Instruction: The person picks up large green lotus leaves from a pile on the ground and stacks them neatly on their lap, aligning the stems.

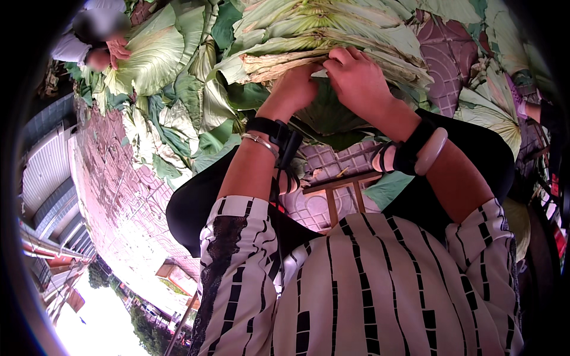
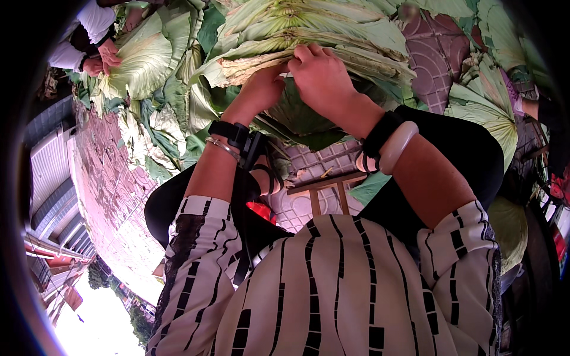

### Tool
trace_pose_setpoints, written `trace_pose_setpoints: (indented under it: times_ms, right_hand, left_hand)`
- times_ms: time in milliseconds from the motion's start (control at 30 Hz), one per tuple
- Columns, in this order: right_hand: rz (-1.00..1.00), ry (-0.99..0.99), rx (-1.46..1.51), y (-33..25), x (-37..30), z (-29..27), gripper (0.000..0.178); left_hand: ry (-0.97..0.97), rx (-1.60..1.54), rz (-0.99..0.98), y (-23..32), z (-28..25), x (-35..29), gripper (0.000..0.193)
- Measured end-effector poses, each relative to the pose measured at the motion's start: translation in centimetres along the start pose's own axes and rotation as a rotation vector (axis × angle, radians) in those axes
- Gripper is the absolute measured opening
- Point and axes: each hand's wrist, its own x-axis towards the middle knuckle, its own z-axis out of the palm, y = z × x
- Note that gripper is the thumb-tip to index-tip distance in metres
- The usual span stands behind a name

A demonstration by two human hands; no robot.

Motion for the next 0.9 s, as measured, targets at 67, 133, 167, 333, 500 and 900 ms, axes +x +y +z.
trace_pose_setpoints:
  times_ms: [67,133,167,333,500,900]
  right_hand:
    - [-0.024,-0.074,0.084,-1.7,-0.4,-0.6,0.010]
    - [-0.062,-0.039,0.076,-2.3,-2.1,0.7,0.010]
    - [-0.041,-0.262,0.090,-2.4,-3.1,1.1,0.011]
    - [-0.155,-0.646,0.049,-2.7,-8.1,3.7,0.012]
    - [-0.322,-0.730,0.043,-2.3,-10.1,4.9,0.017]
    - [-0.265,-0.873,-0.085,-2.1,-10.2,5.2,0.034]
  left_hand:
    - [-0.004,-0.016,-0.009,-0.3,-0.4,0.0,0.040]
    - [-0.009,0.002,-0.034,0.1,-0.2,0.0,0.040]
    - [-0.014,0.021,-0.059,0.3,-0.1,0.0,0.040]
    - [-0.023,0.038,-0.080,0.5,-0.4,-0.1,0.040]
    - [-0.011,0.052,-0.062,0.3,-0.4,-0.1,0.040]
    - [-0.035,0.057,-0.084,0.5,-0.3,0.0,0.041]
